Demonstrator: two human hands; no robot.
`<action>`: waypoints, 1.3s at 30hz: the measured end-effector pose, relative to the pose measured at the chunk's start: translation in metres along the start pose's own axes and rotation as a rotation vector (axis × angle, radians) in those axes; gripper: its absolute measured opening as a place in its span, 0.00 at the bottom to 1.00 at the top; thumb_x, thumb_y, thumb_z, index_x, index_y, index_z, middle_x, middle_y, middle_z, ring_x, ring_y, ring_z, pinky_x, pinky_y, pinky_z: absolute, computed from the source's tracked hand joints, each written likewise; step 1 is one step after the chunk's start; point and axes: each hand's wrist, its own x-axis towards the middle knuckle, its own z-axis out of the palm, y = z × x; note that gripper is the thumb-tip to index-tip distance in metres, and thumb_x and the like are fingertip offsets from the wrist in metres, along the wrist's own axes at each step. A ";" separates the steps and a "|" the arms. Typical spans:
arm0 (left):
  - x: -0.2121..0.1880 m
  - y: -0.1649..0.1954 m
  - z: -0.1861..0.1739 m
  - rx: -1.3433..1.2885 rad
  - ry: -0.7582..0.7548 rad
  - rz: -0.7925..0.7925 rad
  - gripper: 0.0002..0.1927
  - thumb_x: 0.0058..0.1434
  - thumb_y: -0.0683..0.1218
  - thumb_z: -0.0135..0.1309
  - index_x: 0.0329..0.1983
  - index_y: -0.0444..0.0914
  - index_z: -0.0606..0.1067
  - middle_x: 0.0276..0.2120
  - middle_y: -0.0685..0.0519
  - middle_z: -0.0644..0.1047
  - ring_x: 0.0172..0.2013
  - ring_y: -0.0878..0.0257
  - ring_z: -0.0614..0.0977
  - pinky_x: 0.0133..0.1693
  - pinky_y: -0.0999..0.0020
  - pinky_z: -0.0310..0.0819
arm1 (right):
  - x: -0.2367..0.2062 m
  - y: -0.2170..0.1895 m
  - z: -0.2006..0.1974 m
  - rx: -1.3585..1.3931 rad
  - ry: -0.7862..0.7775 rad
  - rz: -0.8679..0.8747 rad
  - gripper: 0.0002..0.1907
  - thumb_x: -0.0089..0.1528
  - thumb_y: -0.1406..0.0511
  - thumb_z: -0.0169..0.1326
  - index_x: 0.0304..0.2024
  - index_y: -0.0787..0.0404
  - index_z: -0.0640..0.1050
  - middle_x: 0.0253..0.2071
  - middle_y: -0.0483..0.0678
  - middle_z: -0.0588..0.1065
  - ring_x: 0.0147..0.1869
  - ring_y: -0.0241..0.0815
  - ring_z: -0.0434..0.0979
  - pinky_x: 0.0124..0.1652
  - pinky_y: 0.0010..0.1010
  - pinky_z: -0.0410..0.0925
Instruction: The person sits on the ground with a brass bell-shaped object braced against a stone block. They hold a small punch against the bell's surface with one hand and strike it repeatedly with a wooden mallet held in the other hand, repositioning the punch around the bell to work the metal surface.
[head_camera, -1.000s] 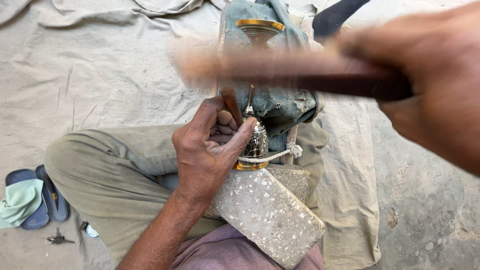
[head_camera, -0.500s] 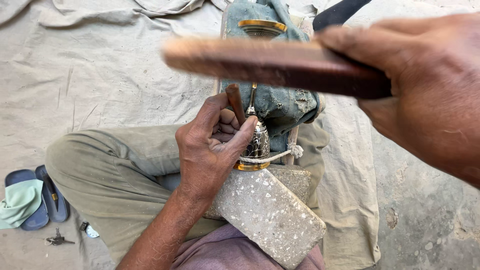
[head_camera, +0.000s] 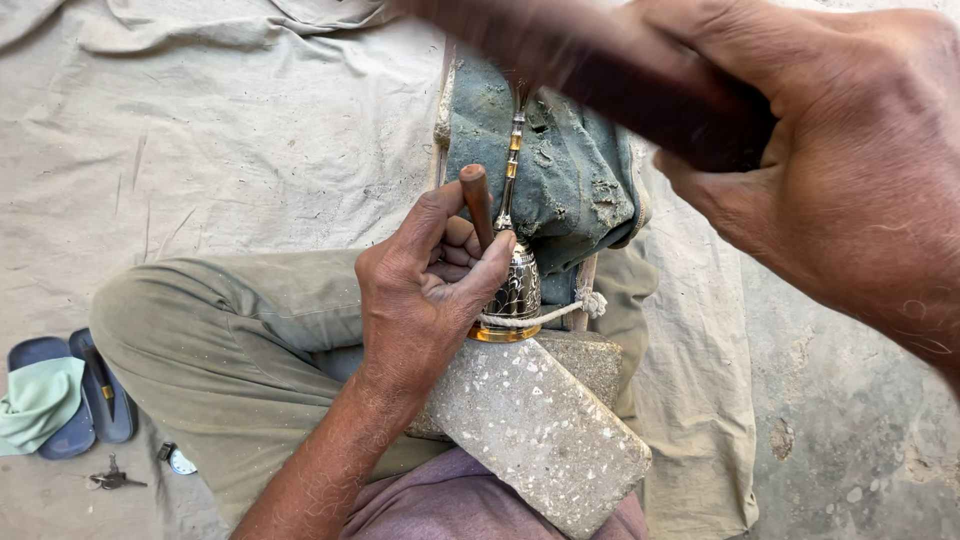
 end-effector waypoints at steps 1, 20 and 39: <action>0.000 0.000 0.000 -0.006 0.003 -0.006 0.23 0.63 0.42 0.65 0.61 0.38 0.75 0.30 0.61 0.75 0.31 0.77 0.79 0.35 0.80 0.83 | 0.000 0.000 0.000 0.000 -0.023 0.019 0.24 0.58 0.71 0.67 0.57 0.58 0.80 0.38 0.56 0.81 0.35 0.47 0.83 0.37 0.40 0.74; 0.002 0.000 0.001 0.004 -0.003 -0.015 0.24 0.63 0.41 0.65 0.62 0.38 0.75 0.29 0.60 0.76 0.30 0.77 0.78 0.34 0.81 0.81 | -0.004 0.014 0.009 0.092 0.062 -0.040 0.22 0.57 0.71 0.68 0.53 0.67 0.80 0.39 0.59 0.80 0.38 0.48 0.82 0.40 0.38 0.76; 0.005 -0.002 0.002 -0.001 0.014 -0.017 0.19 0.60 0.41 0.65 0.55 0.35 0.78 0.27 0.60 0.77 0.28 0.78 0.79 0.31 0.81 0.79 | -0.004 0.019 0.008 0.116 0.036 0.077 0.21 0.64 0.68 0.65 0.58 0.66 0.76 0.44 0.60 0.79 0.44 0.47 0.80 0.43 0.44 0.78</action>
